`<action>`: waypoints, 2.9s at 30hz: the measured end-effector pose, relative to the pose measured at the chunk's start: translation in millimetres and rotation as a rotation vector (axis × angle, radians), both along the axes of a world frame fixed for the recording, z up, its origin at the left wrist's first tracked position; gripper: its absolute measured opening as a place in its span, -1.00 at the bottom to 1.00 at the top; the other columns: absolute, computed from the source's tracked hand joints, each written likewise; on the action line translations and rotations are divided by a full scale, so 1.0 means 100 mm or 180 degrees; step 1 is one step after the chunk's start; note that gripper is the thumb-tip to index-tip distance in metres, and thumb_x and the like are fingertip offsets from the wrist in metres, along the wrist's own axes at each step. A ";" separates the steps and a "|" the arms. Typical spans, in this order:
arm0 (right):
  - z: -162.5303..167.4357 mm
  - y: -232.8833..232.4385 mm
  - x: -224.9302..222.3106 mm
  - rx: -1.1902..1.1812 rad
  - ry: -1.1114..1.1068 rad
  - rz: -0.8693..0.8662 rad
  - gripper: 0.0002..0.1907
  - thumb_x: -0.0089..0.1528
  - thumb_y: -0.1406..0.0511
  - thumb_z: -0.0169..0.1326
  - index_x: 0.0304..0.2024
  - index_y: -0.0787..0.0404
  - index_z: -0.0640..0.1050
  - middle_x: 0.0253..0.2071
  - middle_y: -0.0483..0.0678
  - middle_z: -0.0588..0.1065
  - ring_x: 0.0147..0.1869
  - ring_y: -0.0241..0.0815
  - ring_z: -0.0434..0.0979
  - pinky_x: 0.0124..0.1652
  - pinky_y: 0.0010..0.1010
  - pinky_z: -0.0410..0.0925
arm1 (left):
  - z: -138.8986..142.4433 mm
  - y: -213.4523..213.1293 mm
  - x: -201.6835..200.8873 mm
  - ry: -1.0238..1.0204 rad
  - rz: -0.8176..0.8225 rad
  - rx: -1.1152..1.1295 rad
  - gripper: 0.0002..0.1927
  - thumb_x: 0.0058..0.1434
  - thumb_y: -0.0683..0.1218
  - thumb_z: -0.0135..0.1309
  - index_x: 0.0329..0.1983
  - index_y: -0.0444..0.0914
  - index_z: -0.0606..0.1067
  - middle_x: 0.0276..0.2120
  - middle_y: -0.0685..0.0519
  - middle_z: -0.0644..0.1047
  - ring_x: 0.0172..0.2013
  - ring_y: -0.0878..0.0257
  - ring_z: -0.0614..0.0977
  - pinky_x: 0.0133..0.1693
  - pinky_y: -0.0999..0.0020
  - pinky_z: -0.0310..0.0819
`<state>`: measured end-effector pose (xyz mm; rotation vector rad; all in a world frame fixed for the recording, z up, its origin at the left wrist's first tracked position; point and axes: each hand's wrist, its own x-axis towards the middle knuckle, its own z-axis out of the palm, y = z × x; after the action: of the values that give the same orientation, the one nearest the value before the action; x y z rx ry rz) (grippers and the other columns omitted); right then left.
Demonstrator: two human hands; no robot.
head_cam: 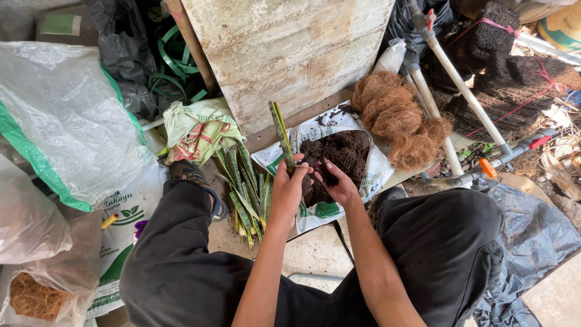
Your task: The person sits on the ground and prepares plant cuttings by hand. They peel the outer layers of the cuttings, then wrap the base of each cutting with soil from a nearby bag, forming a compact soil ball around the stem.
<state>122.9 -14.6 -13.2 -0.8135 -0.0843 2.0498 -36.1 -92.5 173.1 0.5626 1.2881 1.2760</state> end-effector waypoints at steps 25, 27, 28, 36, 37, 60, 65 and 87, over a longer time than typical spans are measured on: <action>0.49 0.23 0.12 0.0438 0.0142 -0.0290 -0.69 0.36 0.34 0.00 0.13 0.29 0.54 0.08 0.10 0.55 0.14 0.03 0.56 0.19 -0.11 0.43 | 0.01 0.27 -0.06 0.0460 -0.0229 0.0162 -0.67 0.28 -0.07 0.09 0.09 -0.24 0.43 -0.23 0.01 0.60 -0.28 0.25 0.61 -0.20 0.37 0.52; 0.53 0.26 0.12 0.0495 0.0153 -0.0438 -0.72 0.34 0.41 0.02 0.10 0.29 0.53 0.06 0.10 0.55 0.15 0.01 0.56 0.19 -0.14 0.46 | 0.00 0.29 -0.08 0.0448 -0.0197 0.0275 -0.67 0.28 -0.07 0.09 0.08 -0.25 0.44 -0.23 0.01 0.60 -0.28 0.29 0.62 -0.20 0.38 0.54; 0.55 0.27 0.12 0.0516 0.0161 -0.0515 -0.73 0.33 0.44 0.03 0.09 0.29 0.52 0.05 0.10 0.55 0.16 0.01 0.56 0.19 -0.15 0.47 | -0.01 0.29 -0.09 0.0466 -0.0190 0.0330 -0.67 0.29 -0.07 0.10 0.08 -0.25 0.44 -0.23 0.01 0.60 -0.27 0.31 0.62 -0.21 0.38 0.55; 0.70 0.36 0.06 0.0280 0.0393 -0.0777 -0.80 0.30 0.46 0.14 -0.01 0.34 0.54 0.01 0.06 0.53 0.10 -0.05 0.56 0.12 -0.23 0.53 | -0.04 0.34 -0.13 0.0471 -0.0210 0.0264 -0.66 0.27 -0.08 0.09 0.09 -0.25 0.44 -0.27 0.02 0.59 -0.37 0.27 0.60 -0.27 0.37 0.49; 0.72 0.37 0.04 0.0286 0.0382 -0.0728 -0.81 0.31 0.45 0.15 -0.02 0.35 0.53 0.01 0.07 0.52 0.09 -0.06 0.56 0.11 -0.26 0.53 | -0.05 0.36 -0.12 0.0457 -0.0192 0.0272 -0.66 0.26 -0.09 0.10 0.08 -0.26 0.44 -0.28 0.01 0.59 -0.38 0.26 0.60 -0.27 0.36 0.50; 1.46 0.96 0.48 0.0416 -0.0339 -0.0433 -0.77 0.36 0.36 0.00 -0.03 0.45 0.50 0.01 0.19 0.53 0.08 0.09 0.57 0.11 -0.18 0.47 | -0.03 0.61 0.29 0.1367 -0.0172 0.0742 -0.27 0.01 -0.09 0.41 0.25 -0.27 0.38 -0.06 -0.01 0.60 -0.07 0.21 0.65 -0.01 0.32 0.51; 1.54 0.77 0.55 0.0307 -0.0157 -0.0584 -0.71 0.41 0.29 -0.14 0.01 0.42 0.43 0.07 0.24 0.52 0.14 0.14 0.55 0.20 -0.13 0.40 | -0.15 0.71 0.38 0.0972 -0.0052 0.1380 -0.44 0.08 -0.14 0.34 0.15 -0.36 0.48 -0.02 -0.03 0.63 -0.04 0.24 0.66 0.02 0.37 0.53; 1.56 0.42 0.26 0.0646 0.0056 -0.0393 -0.09 0.32 -0.31 -0.37 0.06 0.35 0.54 -0.06 0.13 0.50 0.06 0.10 0.51 0.15 -0.07 0.36 | -0.51 0.64 0.64 -0.1144 -0.0113 0.0588 -0.66 0.15 -0.07 0.33 -0.01 -0.25 0.63 -0.12 0.13 0.65 -0.12 0.36 0.61 -0.06 0.43 0.45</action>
<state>149.3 27.5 142.7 -0.6583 -0.2232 1.8964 27.6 -28.4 122.5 0.4569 0.8655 1.4017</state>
